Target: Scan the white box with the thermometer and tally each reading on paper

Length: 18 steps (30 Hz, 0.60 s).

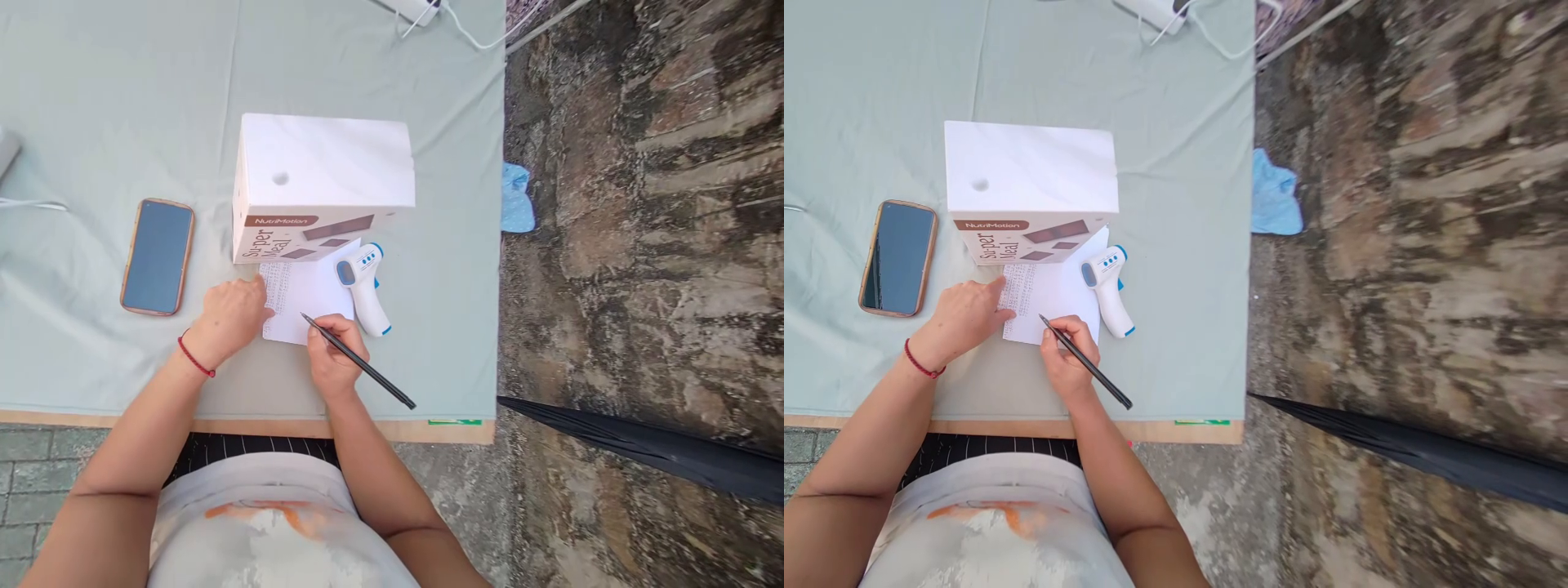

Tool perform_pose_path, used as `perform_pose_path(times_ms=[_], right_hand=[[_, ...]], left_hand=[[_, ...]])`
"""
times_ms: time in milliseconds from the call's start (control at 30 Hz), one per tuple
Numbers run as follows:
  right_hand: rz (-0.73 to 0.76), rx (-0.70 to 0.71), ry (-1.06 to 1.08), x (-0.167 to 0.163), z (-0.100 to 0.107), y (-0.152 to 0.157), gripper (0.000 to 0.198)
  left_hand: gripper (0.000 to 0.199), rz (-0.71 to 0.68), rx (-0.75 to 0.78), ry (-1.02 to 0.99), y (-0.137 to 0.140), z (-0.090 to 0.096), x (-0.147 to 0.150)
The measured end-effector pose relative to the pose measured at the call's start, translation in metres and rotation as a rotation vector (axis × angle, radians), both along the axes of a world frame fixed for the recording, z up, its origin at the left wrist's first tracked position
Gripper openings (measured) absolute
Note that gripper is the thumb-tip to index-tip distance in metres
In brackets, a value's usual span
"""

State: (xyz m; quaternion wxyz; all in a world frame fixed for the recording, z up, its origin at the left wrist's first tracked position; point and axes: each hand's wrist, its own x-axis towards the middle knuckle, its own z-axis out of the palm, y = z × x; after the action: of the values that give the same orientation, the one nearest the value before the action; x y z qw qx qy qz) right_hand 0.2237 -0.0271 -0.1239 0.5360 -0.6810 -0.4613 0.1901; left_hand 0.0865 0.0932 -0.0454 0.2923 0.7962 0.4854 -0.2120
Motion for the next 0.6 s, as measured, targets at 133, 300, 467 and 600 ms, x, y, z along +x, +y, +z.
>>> perform_pose_path(times_ms=[133,300,467,600], right_hand=[[0.016,-0.031,-0.003,0.001,-0.001,0.000,0.005],[0.039,0.027,-0.037,0.003,0.001,0.000,0.001],[0.034,0.026,-0.016,0.004,-0.001,-0.002,0.003],[0.032,0.013,0.061,0.005,-0.007,-0.001,0.004]], left_hand=[[0.027,-0.064,0.004,0.003,0.005,0.000,-0.003],[0.029,-0.080,-0.038,-0.032,0.004,0.002,-0.002],[0.026,-0.045,-0.034,-0.057,0.002,0.000,0.001],[0.030,0.095,0.043,-0.057,0.000,-0.011,0.004]])
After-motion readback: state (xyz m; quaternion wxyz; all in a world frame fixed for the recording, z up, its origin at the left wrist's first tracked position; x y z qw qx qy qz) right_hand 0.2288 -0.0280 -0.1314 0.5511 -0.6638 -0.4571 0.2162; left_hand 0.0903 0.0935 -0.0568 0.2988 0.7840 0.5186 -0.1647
